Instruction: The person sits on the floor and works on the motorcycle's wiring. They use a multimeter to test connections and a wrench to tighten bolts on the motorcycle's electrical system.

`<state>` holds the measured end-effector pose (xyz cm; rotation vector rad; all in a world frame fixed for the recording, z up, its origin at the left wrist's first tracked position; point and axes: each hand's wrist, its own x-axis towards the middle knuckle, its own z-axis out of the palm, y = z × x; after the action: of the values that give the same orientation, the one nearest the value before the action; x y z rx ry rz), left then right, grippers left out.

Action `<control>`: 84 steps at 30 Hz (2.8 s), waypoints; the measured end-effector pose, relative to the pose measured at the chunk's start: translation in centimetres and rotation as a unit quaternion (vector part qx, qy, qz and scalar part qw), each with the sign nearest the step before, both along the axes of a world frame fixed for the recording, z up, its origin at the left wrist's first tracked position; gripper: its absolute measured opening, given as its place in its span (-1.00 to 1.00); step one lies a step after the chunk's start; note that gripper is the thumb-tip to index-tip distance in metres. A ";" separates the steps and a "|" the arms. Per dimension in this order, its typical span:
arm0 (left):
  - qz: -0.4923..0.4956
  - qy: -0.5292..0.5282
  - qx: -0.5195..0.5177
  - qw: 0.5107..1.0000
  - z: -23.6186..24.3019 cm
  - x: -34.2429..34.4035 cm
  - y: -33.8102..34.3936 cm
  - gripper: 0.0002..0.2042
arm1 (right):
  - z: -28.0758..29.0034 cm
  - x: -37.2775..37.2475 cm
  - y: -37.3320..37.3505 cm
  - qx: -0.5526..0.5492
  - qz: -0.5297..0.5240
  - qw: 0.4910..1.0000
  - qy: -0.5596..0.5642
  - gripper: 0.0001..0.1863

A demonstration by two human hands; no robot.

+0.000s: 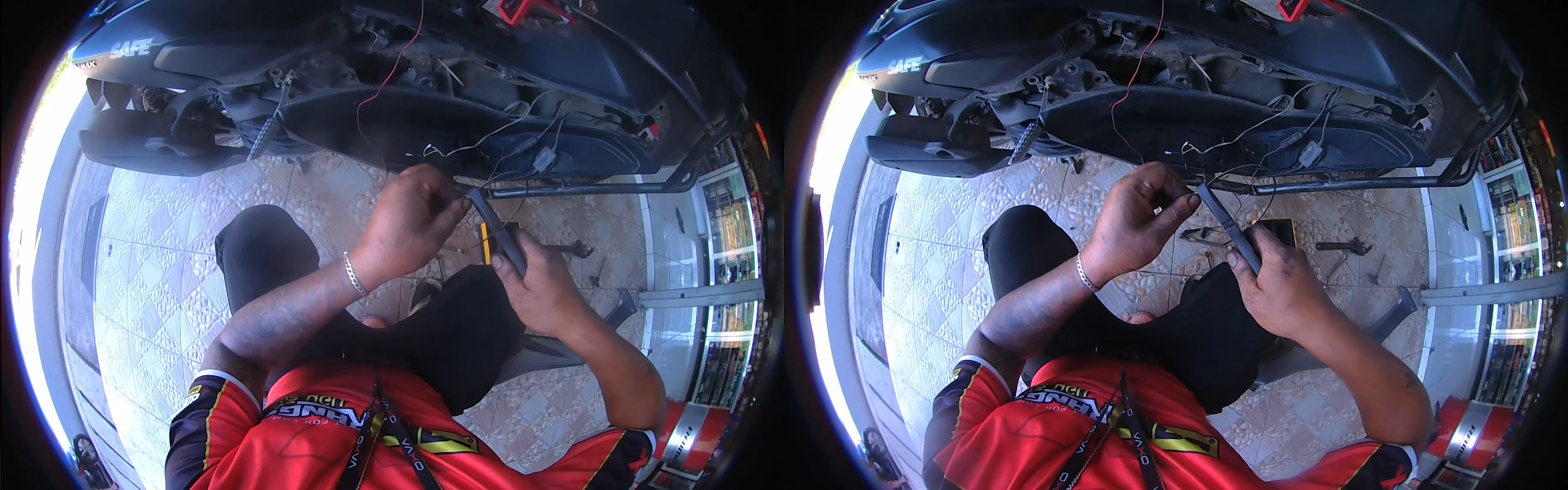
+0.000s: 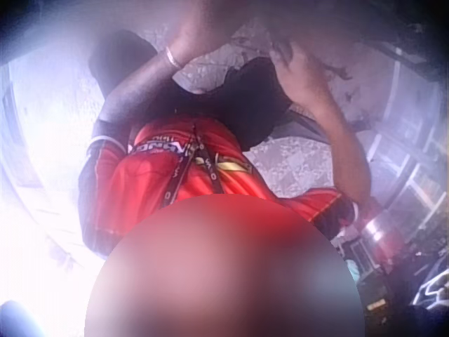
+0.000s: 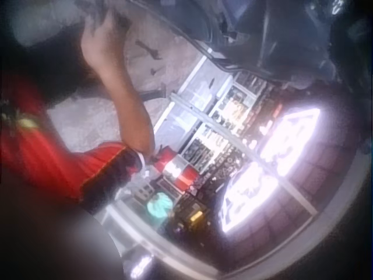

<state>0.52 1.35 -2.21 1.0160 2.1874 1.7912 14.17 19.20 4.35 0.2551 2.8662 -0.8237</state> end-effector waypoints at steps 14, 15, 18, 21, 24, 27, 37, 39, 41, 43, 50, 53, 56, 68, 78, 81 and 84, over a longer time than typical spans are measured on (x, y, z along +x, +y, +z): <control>-0.008 -0.113 0.020 0.993 0.3 -0.4 0.0 -0.82 | -1.9 -1.8 0.6 -0.057 0.004 0.997 0.051 -0.74; -0.009 -0.119 0.017 0.993 0.3 -0.4 0.0 -0.82 | -2.2 -1.9 0.6 -0.044 0.008 0.997 0.066 -0.75; -0.015 -0.135 0.024 0.990 0.0 -0.6 0.1 -0.83 | -3.0 -2.2 0.4 -0.036 0.008 0.996 0.087 -0.75; -0.016 -0.155 0.022 0.987 -0.2 -0.9 0.0 -0.83 | -3.2 -2.5 0.8 -0.058 0.006 0.997 0.052 -0.75; -0.022 -0.183 0.046 0.982 -0.3 -1.1 0.1 -0.85 | -2.8 -2.7 1.7 -0.133 0.009 0.991 -0.024 -0.74; -0.037 -0.197 0.053 0.978 -0.2 -0.9 0.0 -0.86 | -2.0 -2.4 2.1 -0.201 0.014 0.978 -0.055 -0.71; -0.061 -0.206 0.062 0.975 0.0 -0.9 -0.4 -0.86 | 2.9 0.3 6.0 -0.262 0.042 0.944 -0.196 -0.55; -0.066 -0.207 0.067 0.974 0.0 -0.9 -0.4 -0.86 | 1.4 1.7 5.5 -0.401 0.028 0.909 -0.112 -0.51; -0.072 -0.208 0.081 0.972 -0.1 -0.8 -0.2 -0.86 | -0.3 2.7 4.7 -0.539 0.016 0.842 -0.002 -0.50; -0.077 -0.207 0.075 0.972 -0.1 -0.7 -0.1 -0.87 | -1.5 3.0 3.9 -0.547 -0.018 0.836 0.047 -0.54; -0.078 -0.221 0.067 0.970 -0.2 -0.4 -0.2 -0.88 | -0.2 1.8 1.4 -0.433 -0.138 0.868 -0.200 -0.56; -0.075 -0.197 0.055 0.976 -0.2 -0.3 -0.2 -0.88 | 0.5 1.7 0.5 -0.416 -0.123 0.872 -0.229 -0.47; -0.076 -0.197 0.038 0.977 -0.1 -0.1 -0.2 -0.88 | 0.8 1.5 -0.4 -0.438 -0.118 0.867 -0.205 -0.38; -0.097 -0.191 0.066 0.974 0.2 0.3 -0.2 -0.85 | 3.6 -0.3 -2.1 -0.316 -0.154 0.913 -0.206 -0.46; -0.092 -0.180 0.054 0.978 -0.3 1.0 0.3 -0.83 | 3.1 0.0 -2.5 -0.184 -0.137 0.954 -0.194 -0.51; -0.092 -0.182 0.051 0.978 -0.5 1.3 0.5 -0.82 | 2.6 0.4 -2.3 -0.203 -0.150 0.949 -0.190 -0.49; -0.093 -0.156 0.038 0.983 -0.5 1.4 0.5 -0.82 | 2.1 0.6 -2.0 -0.232 -0.151 0.946 -0.169 -0.46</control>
<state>1.92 1.84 -2.67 0.8519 1.7922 1.8171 14.75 17.16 6.50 0.7069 2.2642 -1.3292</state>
